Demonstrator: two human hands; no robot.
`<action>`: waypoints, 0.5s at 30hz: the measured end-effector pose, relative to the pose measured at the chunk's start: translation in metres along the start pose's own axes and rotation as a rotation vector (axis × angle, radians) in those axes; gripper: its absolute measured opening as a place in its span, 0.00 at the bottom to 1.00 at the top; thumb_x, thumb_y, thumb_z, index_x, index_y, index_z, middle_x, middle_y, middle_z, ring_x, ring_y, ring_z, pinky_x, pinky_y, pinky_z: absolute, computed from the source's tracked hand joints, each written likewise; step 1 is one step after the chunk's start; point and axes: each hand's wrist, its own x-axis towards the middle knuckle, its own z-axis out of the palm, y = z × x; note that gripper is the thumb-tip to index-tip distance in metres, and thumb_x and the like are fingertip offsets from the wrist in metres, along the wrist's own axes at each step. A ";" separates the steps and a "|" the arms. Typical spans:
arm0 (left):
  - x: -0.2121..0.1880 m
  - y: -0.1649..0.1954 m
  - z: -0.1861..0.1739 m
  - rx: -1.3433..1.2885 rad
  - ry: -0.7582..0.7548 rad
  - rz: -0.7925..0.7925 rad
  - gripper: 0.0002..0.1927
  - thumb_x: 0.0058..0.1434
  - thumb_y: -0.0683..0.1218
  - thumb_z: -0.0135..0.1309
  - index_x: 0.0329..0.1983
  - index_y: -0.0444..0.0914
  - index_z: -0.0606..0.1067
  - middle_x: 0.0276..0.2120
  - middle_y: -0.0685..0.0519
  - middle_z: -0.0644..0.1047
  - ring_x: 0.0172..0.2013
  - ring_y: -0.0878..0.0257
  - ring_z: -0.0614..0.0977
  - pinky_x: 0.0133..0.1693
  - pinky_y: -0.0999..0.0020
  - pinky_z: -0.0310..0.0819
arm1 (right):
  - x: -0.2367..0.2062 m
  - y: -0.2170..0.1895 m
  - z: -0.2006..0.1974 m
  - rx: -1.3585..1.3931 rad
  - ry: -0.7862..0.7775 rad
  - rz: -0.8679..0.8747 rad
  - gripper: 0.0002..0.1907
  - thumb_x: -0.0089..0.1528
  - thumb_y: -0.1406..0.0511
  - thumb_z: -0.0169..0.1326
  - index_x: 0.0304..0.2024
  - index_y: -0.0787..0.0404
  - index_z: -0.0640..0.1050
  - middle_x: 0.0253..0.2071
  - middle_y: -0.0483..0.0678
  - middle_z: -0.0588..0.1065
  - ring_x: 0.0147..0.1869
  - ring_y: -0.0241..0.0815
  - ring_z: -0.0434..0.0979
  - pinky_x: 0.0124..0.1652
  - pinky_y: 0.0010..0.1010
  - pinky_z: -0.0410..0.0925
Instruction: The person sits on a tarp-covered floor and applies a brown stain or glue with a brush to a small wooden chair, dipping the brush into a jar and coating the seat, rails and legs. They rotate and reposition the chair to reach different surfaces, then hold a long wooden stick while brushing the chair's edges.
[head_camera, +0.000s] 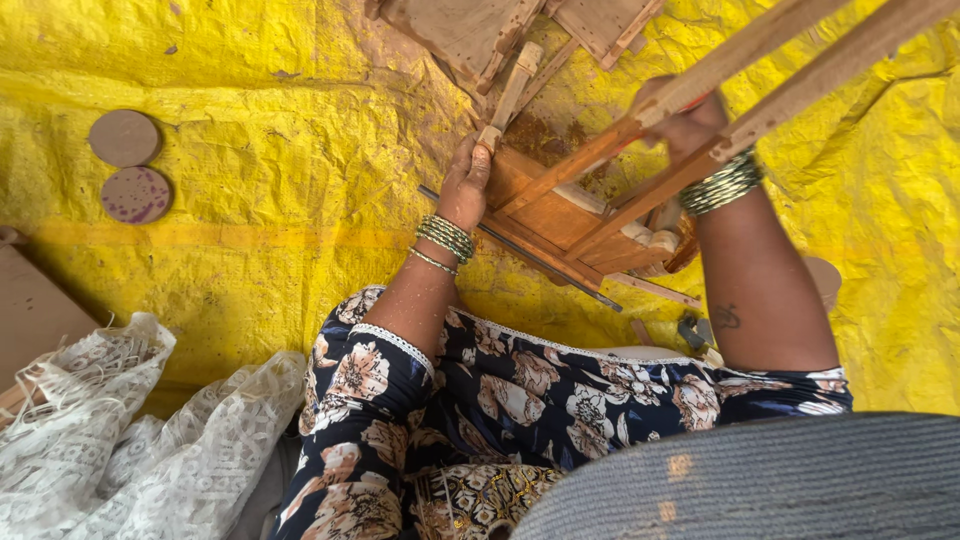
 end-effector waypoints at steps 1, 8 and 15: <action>0.001 0.000 0.001 0.006 0.009 -0.003 0.30 0.74 0.61 0.39 0.69 0.36 0.66 0.64 0.40 0.73 0.65 0.49 0.72 0.65 0.59 0.62 | -0.001 -0.002 -0.005 0.001 0.083 -0.001 0.07 0.63 0.64 0.60 0.38 0.62 0.79 0.30 0.45 0.76 0.30 0.33 0.73 0.31 0.26 0.66; 0.002 0.003 0.001 -0.024 0.014 -0.015 0.29 0.74 0.60 0.39 0.69 0.36 0.66 0.62 0.42 0.74 0.64 0.51 0.74 0.64 0.60 0.63 | 0.010 0.012 0.009 -0.042 0.148 -0.223 0.10 0.75 0.64 0.59 0.40 0.63 0.78 0.36 0.45 0.78 0.41 0.35 0.79 0.43 0.28 0.74; -0.002 0.008 -0.002 -0.018 0.000 0.003 0.27 0.76 0.58 0.39 0.69 0.36 0.66 0.62 0.41 0.74 0.64 0.50 0.73 0.65 0.59 0.63 | -0.013 0.015 -0.007 -0.193 0.136 0.062 0.08 0.69 0.64 0.58 0.38 0.62 0.76 0.30 0.44 0.74 0.29 0.35 0.71 0.28 0.30 0.64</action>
